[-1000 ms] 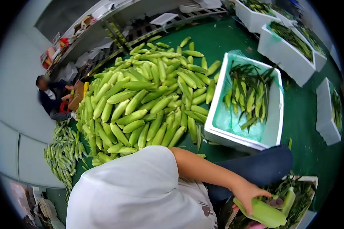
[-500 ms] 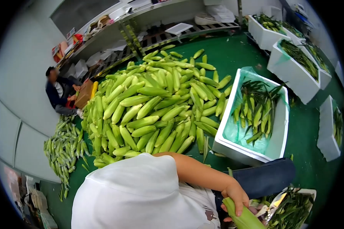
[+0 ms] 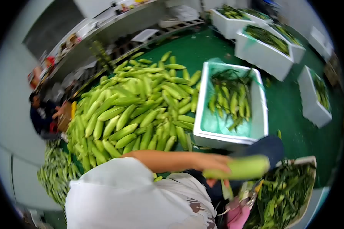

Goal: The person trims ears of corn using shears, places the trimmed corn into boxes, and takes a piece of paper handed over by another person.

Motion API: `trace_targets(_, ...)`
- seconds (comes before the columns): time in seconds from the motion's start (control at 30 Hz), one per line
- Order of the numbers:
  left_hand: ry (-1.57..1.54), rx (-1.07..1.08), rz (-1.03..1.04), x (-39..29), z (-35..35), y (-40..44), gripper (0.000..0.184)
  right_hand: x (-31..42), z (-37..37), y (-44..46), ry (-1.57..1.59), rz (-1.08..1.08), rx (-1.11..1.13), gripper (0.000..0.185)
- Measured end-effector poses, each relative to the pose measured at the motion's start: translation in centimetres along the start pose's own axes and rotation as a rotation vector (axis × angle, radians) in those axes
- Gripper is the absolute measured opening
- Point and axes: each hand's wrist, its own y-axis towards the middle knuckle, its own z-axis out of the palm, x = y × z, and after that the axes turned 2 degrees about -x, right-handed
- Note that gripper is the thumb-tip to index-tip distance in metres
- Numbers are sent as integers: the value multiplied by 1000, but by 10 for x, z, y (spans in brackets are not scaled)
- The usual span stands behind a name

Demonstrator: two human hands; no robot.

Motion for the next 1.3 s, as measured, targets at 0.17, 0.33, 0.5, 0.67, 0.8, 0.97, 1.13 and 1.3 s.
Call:
trace_targets(0.17,-139,-848,381,-54,-124,-100,60,119,-48,-9,-228,-426,-153,57)
trace_targets(0.33,45,-1744,717,-94,-361,-322,36,207,-177,5,-772,-540,-953,52)
trace_targets(0.5,-317,-2124,1039,-120,-441,-386,34,210,-368,22,-1183,-375,-1517,70)
trace_targets(0.67,420,-1511,750,-113,-398,-63,45,108,-294,79,-1676,-458,-1030,48)
trace_targets(0.8,663,-842,527,-79,-294,225,28,50,-160,90,-1815,-121,-679,57)
trace_targets(0.97,1209,-87,542,-50,-197,520,30,0,-248,107,-1774,307,-507,64)
trace_targets(1.13,1853,195,-21,89,-182,722,76,-39,-305,88,-1363,212,-488,40)
trace_targets(1.3,1537,-122,-415,222,-159,765,103,-47,-301,70,-1648,576,-289,59)
